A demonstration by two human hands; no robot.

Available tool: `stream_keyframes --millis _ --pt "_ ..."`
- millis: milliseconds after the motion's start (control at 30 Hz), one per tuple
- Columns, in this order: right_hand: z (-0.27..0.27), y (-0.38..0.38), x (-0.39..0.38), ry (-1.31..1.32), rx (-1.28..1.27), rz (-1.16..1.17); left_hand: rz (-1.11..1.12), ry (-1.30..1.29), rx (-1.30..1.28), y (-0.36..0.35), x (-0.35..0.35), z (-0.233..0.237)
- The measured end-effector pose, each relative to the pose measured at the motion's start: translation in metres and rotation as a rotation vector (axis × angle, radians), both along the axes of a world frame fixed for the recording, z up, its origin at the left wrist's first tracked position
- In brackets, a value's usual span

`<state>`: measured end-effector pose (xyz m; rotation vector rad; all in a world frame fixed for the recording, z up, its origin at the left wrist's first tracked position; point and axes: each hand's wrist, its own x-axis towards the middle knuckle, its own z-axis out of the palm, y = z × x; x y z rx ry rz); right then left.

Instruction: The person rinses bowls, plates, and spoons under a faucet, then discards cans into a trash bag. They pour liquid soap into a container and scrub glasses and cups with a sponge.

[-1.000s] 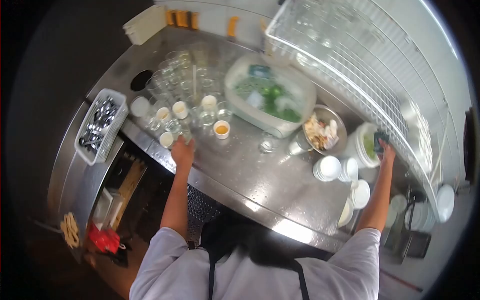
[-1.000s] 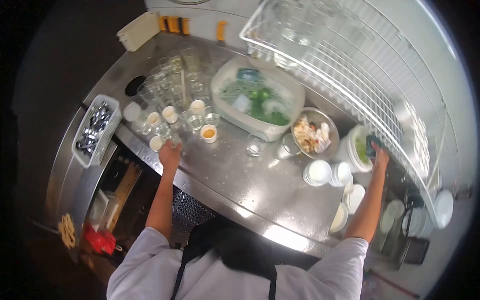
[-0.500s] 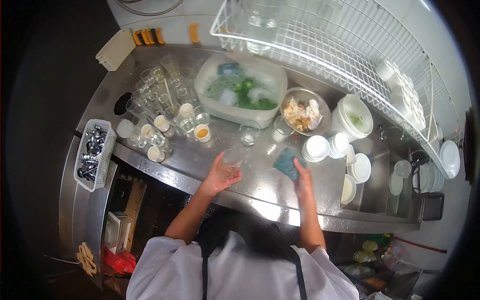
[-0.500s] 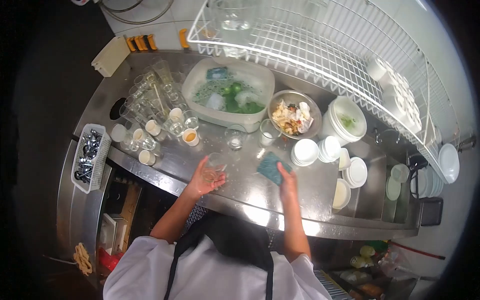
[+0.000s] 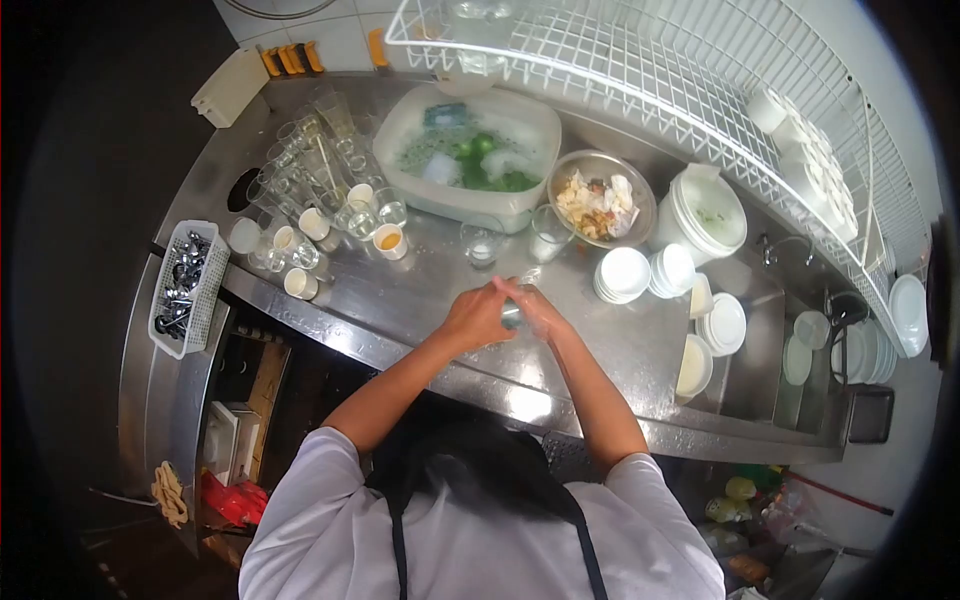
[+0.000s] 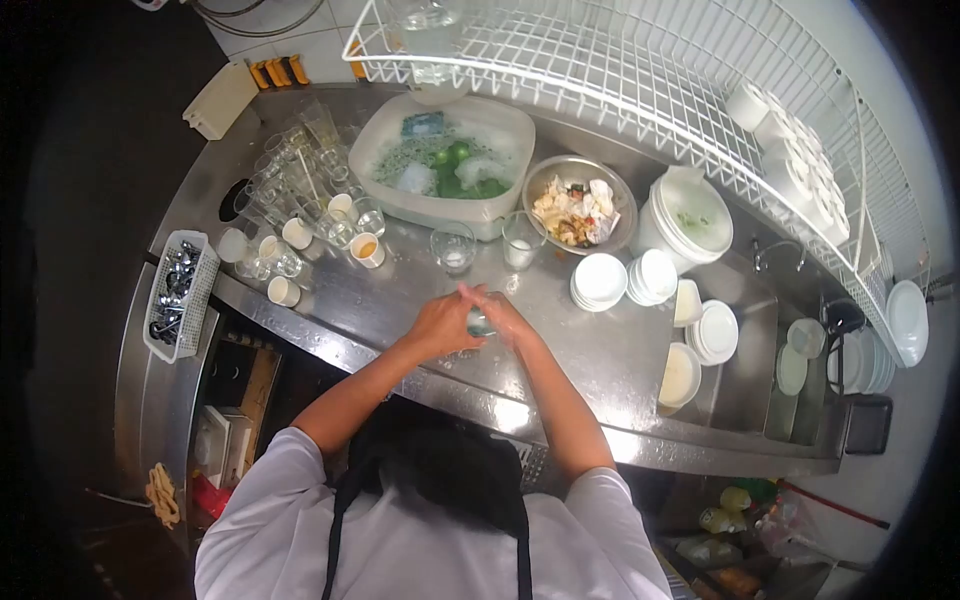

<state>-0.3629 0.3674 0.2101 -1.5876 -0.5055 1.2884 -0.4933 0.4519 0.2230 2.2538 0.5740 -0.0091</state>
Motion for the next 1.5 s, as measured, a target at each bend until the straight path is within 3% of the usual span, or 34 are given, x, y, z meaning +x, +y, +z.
stream_keyframes --millis 33,133,167,267,367,467,533,567,600,667,733,767,800,900,933,967,1033,1100,1167,1267,1367,1400,1500 --pt "0.009 0.000 0.005 -0.097 0.055 0.099 -0.044 0.003 0.198 0.008 0.001 0.004" --pt "0.009 0.001 0.011 -0.263 0.168 0.389 0.009 0.018 -0.977 0.049 -0.003 -0.030" --pt "0.007 0.002 0.012 -0.299 0.196 0.492 -0.052 -0.067 -0.786 0.054 -0.008 -0.036" --pt "-0.019 0.002 0.022 -0.060 0.219 0.418 -0.157 -0.281 -0.275 0.039 -0.007 -0.034" --pt "0.003 0.008 0.030 -0.430 0.157 0.513 -0.102 -0.358 0.051 0.049 -0.017 -0.038" --pt "0.012 0.006 0.026 -1.088 -0.103 0.524 -0.019 -0.261 0.206 0.076 -0.052 -0.044" --pt "0.002 -0.004 0.036 -1.243 -0.295 0.505 0.291 -0.071 0.261 0.114 -0.086 -0.045" --pt "-0.002 -0.009 0.037 -1.314 -0.398 0.488 0.403 -0.188 0.449 0.137 -0.102 -0.052" --pt "0.002 -0.011 0.035 -1.317 -0.432 0.410 0.515 -0.307 0.633 0.157 -0.114 -0.065" --pt "0.017 -0.017 0.029 -1.325 -0.501 0.255 0.544 -0.234 0.684 0.184 -0.122 -0.091" --pt "0.019 -0.030 0.028 -1.070 -0.286 -0.138 0.551 -0.240 0.587 0.203 -0.117 -0.114" --pt "0.020 -0.035 0.026 -0.936 -0.174 -0.327 0.539 -0.279 0.464 0.211 -0.112 -0.125" --pt "0.022 -0.039 0.021 -0.460 -0.043 -0.532 0.556 -0.312 0.281 0.215 -0.106 -0.132" --pt "0.070 -0.005 -0.042 0.139 0.091 -0.654 0.678 -0.371 -0.381 0.216 -0.084 -0.145" --pt "0.063 0.007 -0.055 0.114 0.099 -0.633 0.791 -0.375 -0.892 0.216 -0.073 -0.141" --pt "0.054 0.019 -0.069 0.094 0.107 -0.613 0.721 -0.356 -1.231 0.217 -0.073 -0.140" --pt "0.052 0.057 -0.090 -0.187 0.107 -0.544 0.544 -0.270 -1.896 0.217 -0.080 -0.139" --pt "0.059 0.098 -0.105 -0.475 0.216 -0.493 0.332 -0.234 -1.884 0.206 -0.084 -0.115" --pt "0.066 0.127 -0.094 -1.374 0.424 -0.184 0.168 -0.200 -1.885 0.198 -0.094 -0.088" --pt "0.053 0.148 -0.102 -1.087 0.369 0.073 -0.109 -0.192 -1.517 0.205 -0.097 -0.063" --pt "0.033 0.157 -0.109 -0.909 0.144 0.049 -0.134 -0.180 -0.837 0.204 -0.095 -0.046" --pt "0.020 0.159 -0.112 -0.843 0.093 0.084 -0.089 -0.288 -0.313 0.199 -0.100 -0.022" --pt "-0.047 0.181 -0.121 -0.451 0.250 -0.287 -0.090 -0.064 0.403 0.182 -0.104 -0.012"
